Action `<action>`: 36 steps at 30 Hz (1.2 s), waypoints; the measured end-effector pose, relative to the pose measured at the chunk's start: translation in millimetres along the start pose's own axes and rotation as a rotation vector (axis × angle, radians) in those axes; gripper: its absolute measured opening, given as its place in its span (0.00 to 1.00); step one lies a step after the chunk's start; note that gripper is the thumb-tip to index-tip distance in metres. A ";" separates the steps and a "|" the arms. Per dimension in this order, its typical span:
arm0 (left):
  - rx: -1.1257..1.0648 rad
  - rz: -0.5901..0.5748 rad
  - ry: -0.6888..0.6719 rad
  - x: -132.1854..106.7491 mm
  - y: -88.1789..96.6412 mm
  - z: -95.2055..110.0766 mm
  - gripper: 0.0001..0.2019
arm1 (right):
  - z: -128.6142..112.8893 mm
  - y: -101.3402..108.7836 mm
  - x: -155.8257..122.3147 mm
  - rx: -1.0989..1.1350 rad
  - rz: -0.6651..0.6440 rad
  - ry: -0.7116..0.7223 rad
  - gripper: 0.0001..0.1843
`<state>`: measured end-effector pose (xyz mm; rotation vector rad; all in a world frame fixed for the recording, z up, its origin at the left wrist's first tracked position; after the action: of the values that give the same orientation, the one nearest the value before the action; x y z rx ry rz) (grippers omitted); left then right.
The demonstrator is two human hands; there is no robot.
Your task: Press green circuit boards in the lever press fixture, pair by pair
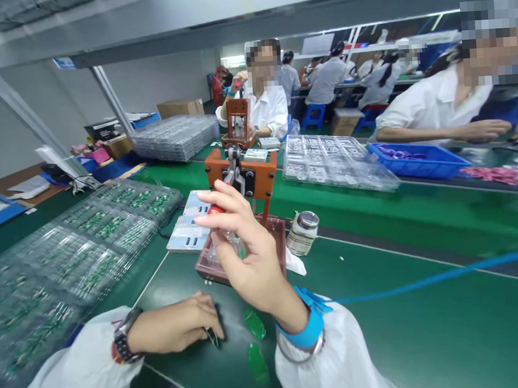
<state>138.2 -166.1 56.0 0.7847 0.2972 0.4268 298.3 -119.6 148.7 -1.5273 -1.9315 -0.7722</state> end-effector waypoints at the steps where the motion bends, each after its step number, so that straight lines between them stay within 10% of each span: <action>1: 0.045 -0.042 -0.011 9.1 -7.6 -0.7 0.17 | -0.5 -0.6 -0.1 0.001 0.001 -0.003 0.18; 11: 0.114 0.121 -0.237 16.1 -32.1 -12.4 0.21 | -2.0 -5.0 -3.8 -0.287 0.055 -0.024 0.20; 21: -0.027 0.371 0.095 -43.9 -56.3 -32.4 0.24 | -4.0 -10.3 -2.7 -0.409 0.104 0.004 0.13; 36: 0.111 0.368 0.076 -7.2 -59.5 -39.1 0.29 | 22.4 6.4 18.3 -0.624 0.148 0.426 0.15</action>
<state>131.3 -183.0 -13.2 0.9371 0.2483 0.7929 299.3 -90.0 147.4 -1.6398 -1.3057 -1.5861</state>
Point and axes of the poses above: each hand's wrist, its own x-axis towards the middle knuckle, its own y-axis out of the back of the hand, z = x × y, the point moved 2 cm from there along x, towards the middle knuckle, and after that the axes turned 9 degrees about -y, right-handed, at the moved point
